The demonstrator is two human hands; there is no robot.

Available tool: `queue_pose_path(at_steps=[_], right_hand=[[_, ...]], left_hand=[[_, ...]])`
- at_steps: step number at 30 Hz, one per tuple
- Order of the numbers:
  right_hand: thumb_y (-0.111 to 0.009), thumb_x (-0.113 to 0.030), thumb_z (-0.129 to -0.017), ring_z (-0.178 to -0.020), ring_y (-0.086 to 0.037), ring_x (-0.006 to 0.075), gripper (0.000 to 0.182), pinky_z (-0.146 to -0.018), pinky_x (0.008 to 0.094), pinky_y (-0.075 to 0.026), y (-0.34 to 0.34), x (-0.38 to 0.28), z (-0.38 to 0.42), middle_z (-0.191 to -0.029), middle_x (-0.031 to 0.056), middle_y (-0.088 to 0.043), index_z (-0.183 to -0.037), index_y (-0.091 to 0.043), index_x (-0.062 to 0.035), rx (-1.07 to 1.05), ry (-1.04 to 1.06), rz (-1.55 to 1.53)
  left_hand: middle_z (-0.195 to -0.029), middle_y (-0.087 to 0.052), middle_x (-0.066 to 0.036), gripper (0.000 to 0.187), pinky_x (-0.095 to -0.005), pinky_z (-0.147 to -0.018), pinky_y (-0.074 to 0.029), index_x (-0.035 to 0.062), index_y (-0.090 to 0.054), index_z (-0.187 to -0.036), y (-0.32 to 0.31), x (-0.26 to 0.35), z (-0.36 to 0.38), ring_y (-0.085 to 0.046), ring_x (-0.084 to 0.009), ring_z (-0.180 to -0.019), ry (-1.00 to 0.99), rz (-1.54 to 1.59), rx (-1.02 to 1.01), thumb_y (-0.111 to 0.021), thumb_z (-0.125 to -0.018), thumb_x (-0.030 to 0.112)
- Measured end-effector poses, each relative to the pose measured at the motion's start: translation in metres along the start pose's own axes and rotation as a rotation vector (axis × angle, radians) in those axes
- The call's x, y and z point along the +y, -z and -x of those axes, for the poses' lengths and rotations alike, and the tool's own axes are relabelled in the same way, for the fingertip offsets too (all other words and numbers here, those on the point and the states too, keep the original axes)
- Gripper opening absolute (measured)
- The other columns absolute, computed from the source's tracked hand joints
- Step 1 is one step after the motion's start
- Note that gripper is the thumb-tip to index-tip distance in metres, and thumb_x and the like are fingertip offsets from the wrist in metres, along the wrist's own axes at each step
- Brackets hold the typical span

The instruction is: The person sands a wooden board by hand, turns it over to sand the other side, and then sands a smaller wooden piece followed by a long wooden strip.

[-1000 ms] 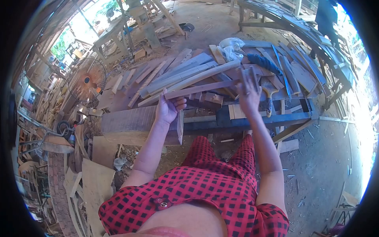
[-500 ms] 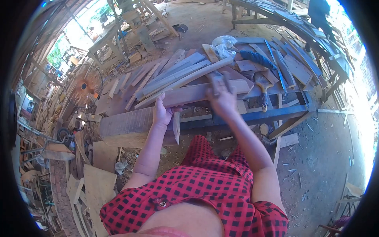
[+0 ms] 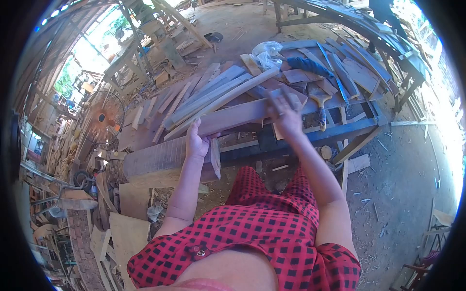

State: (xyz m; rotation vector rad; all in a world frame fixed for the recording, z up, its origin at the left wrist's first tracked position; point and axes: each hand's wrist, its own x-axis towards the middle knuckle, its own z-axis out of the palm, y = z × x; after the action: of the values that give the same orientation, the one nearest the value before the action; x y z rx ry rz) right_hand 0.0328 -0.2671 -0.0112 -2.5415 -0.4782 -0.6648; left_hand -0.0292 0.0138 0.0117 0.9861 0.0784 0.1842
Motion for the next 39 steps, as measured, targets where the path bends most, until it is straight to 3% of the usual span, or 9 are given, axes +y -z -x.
queue_pose_path(at_steps=[2,9,12,19,25,29,33,36,39], right_hand=[[-0.037,-0.041,-0.096,-0.132,-0.037,0.0249,0.045,-0.107,0.0503,-0.018,-0.010,0.054,-0.001,-0.137,0.0088,-0.046,-0.139,-0.038,-0.0321,0.069,-0.256,-0.009],[-0.039,-0.039,-0.095,-0.134,-0.031,0.0268,0.045,-0.110,0.0433,-0.018,-0.012,0.053,-0.007,-0.139,0.0115,-0.044,-0.139,-0.040,-0.0288,0.240,-0.255,-0.138],[-0.041,-0.039,-0.094,-0.135,-0.031,0.0254,0.052,-0.108,0.0507,-0.017,-0.020,0.015,-0.013,-0.139,0.0125,-0.043,-0.143,-0.033,-0.0261,0.086,-0.297,-0.088],[-0.050,-0.037,-0.090,-0.135,-0.031,0.0270,0.053,-0.105,0.0559,-0.019,-0.009,-0.128,0.001,-0.135,0.0101,-0.048,-0.140,-0.038,-0.0232,0.020,0.235,-0.264],[-0.049,-0.036,-0.091,-0.131,-0.037,0.0212,0.050,-0.103,0.0586,-0.022,-0.014,-0.121,0.001,-0.133,0.0089,-0.050,-0.138,-0.041,-0.0221,-0.084,0.420,-0.290],[-0.045,-0.035,-0.093,-0.131,-0.038,0.0219,0.045,-0.105,0.0547,-0.023,-0.003,-0.048,-0.021,-0.132,0.0098,-0.051,-0.137,-0.042,-0.0285,-0.041,0.095,-0.183],[-0.052,-0.033,-0.091,-0.125,-0.044,0.0301,0.036,-0.104,0.0367,-0.032,-0.013,0.039,-0.040,-0.138,0.0108,-0.045,-0.127,-0.055,-0.0270,0.133,-0.268,-0.281],[-0.038,-0.042,-0.095,-0.129,-0.040,0.0230,0.042,-0.108,0.0426,-0.021,-0.010,0.051,-0.046,-0.131,0.0065,-0.052,-0.134,-0.046,-0.0297,0.157,-0.358,-0.322],[-0.037,-0.042,-0.095,-0.129,-0.040,0.0232,0.043,-0.108,0.0428,-0.021,-0.007,0.018,-0.045,-0.131,0.0062,-0.052,-0.134,-0.047,-0.0262,0.269,-0.326,-0.125]], left_hand=[[-0.105,-0.059,-0.013,0.036,-0.0388,-0.060,-0.059,0.0044,-0.049,-0.117,0.000,0.000,0.001,-0.065,-0.0265,-0.088,0.029,0.006,0.028,-0.051,-0.090,0.029],[-0.106,-0.059,-0.014,0.032,-0.0402,-0.061,-0.059,0.0048,-0.048,-0.112,0.001,-0.002,-0.001,-0.064,-0.0293,-0.088,-0.028,0.015,0.013,-0.052,-0.090,0.028],[-0.107,-0.060,-0.015,0.038,-0.0402,-0.062,-0.059,0.0029,-0.048,-0.113,0.003,-0.004,-0.002,-0.064,-0.0301,-0.089,-0.028,-0.006,0.025,-0.051,-0.091,0.034],[-0.111,-0.060,-0.015,0.064,-0.0327,-0.071,-0.056,0.0002,-0.046,-0.122,-0.004,-0.003,-0.004,-0.063,-0.0277,-0.096,-0.005,0.075,-0.001,-0.037,-0.093,0.056],[-0.109,-0.061,-0.013,0.046,-0.0328,-0.071,-0.056,0.0035,-0.048,-0.119,0.004,-0.003,-0.003,-0.065,-0.0241,-0.089,-0.047,-0.011,-0.087,-0.048,-0.094,0.042],[-0.106,-0.061,-0.011,0.028,-0.0388,-0.060,-0.060,0.0083,-0.050,-0.112,-0.001,-0.001,0.001,-0.066,-0.0250,-0.087,-0.063,0.001,-0.023,-0.061,-0.087,0.017],[-0.106,-0.061,-0.010,0.029,-0.0372,-0.061,-0.060,0.0081,-0.050,-0.111,-0.002,-0.001,0.002,-0.065,-0.0258,-0.088,-0.066,0.015,-0.023,-0.062,-0.085,0.014],[-0.107,-0.061,-0.011,0.031,-0.0382,-0.065,-0.060,0.0079,-0.052,-0.114,-0.003,0.001,0.004,-0.065,-0.0256,-0.090,-0.086,0.005,-0.049,-0.063,-0.085,0.012],[-0.107,-0.061,-0.009,0.034,-0.0397,-0.068,-0.059,0.0076,-0.053,-0.117,-0.005,0.004,0.008,-0.063,-0.0221,-0.093,-0.104,-0.020,-0.105,-0.064,-0.085,0.010]])
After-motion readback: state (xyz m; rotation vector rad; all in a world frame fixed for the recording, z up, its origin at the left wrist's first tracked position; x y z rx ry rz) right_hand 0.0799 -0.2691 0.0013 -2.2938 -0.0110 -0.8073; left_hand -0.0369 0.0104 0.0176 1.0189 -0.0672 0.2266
